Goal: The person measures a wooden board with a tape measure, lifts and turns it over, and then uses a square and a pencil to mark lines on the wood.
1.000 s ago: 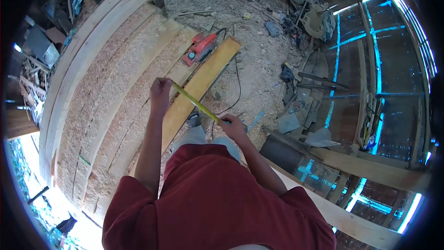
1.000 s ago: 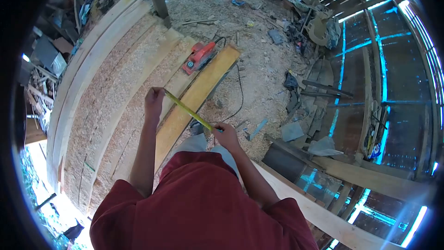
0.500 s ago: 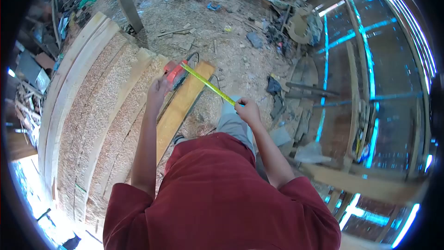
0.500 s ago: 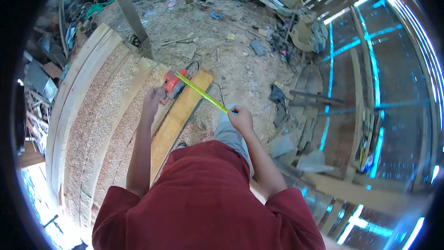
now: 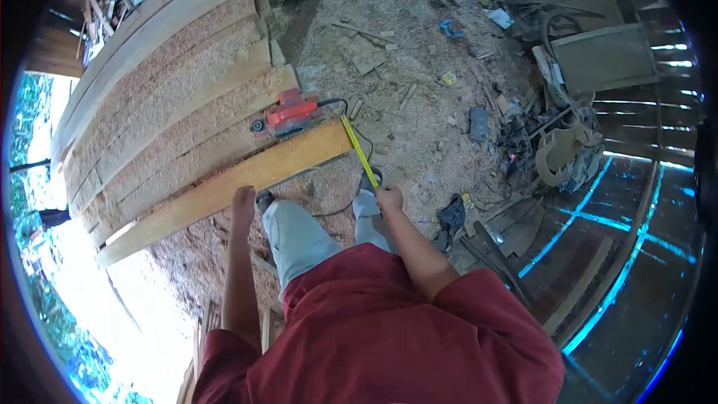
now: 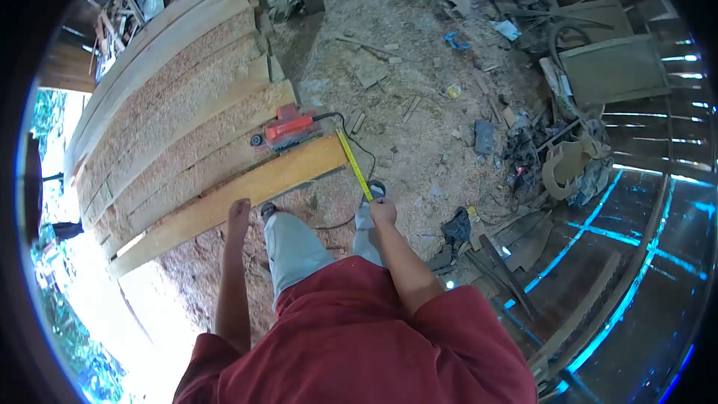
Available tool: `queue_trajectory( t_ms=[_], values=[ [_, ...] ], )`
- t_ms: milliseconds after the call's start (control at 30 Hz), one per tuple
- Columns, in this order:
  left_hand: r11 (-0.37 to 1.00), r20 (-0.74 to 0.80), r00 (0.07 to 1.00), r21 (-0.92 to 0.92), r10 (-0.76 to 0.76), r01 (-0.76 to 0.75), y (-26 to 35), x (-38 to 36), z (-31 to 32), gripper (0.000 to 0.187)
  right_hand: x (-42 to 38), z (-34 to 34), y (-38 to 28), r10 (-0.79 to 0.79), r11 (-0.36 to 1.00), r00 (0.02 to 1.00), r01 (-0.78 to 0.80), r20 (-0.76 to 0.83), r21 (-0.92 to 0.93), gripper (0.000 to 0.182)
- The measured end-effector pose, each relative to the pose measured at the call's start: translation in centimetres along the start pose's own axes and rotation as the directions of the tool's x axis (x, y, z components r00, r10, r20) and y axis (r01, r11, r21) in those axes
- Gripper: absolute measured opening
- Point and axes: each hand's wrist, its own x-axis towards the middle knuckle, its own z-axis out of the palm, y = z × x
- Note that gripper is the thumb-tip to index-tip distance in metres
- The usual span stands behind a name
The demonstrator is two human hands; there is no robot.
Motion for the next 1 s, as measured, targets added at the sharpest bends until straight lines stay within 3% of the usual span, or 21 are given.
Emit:
queue_trajectory(
  t_ms=[133,233,267,300,333,400,433,500,567,633,700,767,800,867,1000],
  values=[
    [0.959,0.019,0.999,0.278,0.047,-0.051,1.4,-5.7,2.0,0.029,0.9,1.5,1.4,0.028,0.99,0.999,-0.033,0.039,0.135,0.016],
    [0.969,-0.011,0.996,0.23,-0.093,0.093,1.3,-8.2,3.6,0.03,0.5,1.4,0.1,0.074,0.981,0.997,-0.077,0.022,0.179,0.017],
    [0.965,-0.024,0.99,0.22,-0.142,0.144,0.5,-8.5,3.9,0.031,0.3,1.3,-0.3,0.024,0.992,1.0,-0.024,0.003,0.126,0.018],
    [0.949,0.006,0.96,0.151,-0.281,0.277,2.3,-8.6,4.4,0.032,0.1,1.4,-0.8,-0.027,0.997,1.0,0.028,-0.017,0.076,0.018],
    [0.947,0.01,0.959,0.158,-0.284,0.279,1.4,-7.9,4.6,0.032,-0.3,1.3,-1.6,-0.018,0.997,1.0,0.019,-0.016,0.078,0.018],
    [0.937,0.012,1.0,0.348,0.014,-0.017,-0.8,-6.9,5.6,0.033,-0.8,1.2,-2.4,0.102,0.987,0.994,-0.105,0.029,0.118,0.018],
    [0.916,0.021,1.0,0.4,0.013,-0.02,0.1,-6.4,6.2,0.032,-0.6,1.5,-2.0,0.102,0.989,0.994,-0.105,0.032,0.108,0.018],
    [0.884,0.117,0.982,0.429,0.147,-0.184,1.7,-4.1,7.2,0.032,-0.4,2.3,-0.9,0.087,0.989,0.993,-0.095,0.081,0.113,0.02],
    [0.859,0.144,0.989,0.501,0.033,-0.101,5.5,-2.2,9.1,0.033,0.5,3.9,1.0,0.108,0.987,0.99,-0.118,0.093,0.112,0.02],
    [0.885,0.2,0.969,0.411,0.148,-0.22,4.9,0.5,11.6,0.035,0.7,4.5,2.2,0.135,0.982,0.986,-0.146,0.099,0.116,0.02],
    [0.81,0.316,0.906,0.428,0.282,-0.401,4.3,3.4,14.4,0.038,0.6,4.3,2.5,0.181,0.961,0.972,-0.208,0.152,0.183,0.02],
    [0.742,0.422,0.848,0.444,0.32,-0.502,6.2,5.6,17.0,0.046,1.1,5.3,3.9,0.186,0.95,0.969,-0.219,0.16,0.223,0.019],
    [0.747,0.427,0.848,0.438,0.316,-0.499,6.0,6.9,18.4,0.046,1.4,5.7,4.6,0.182,0.936,0.968,-0.224,0.172,0.27,0.019],
    [0.545,0.454,0.782,0.561,0.427,-0.624,5.3,9.1,20.8,0.057,1.1,5.4,4.4,0.173,0.919,0.966,-0.228,0.192,0.321,0.018],
    [0.524,0.473,0.756,0.545,0.453,-0.655,4.7,11.3,23.7,0.065,-0.2,2.9,1.5,0.179,0.858,0.938,-0.296,0.297,0.419,0.018]
  ],
)
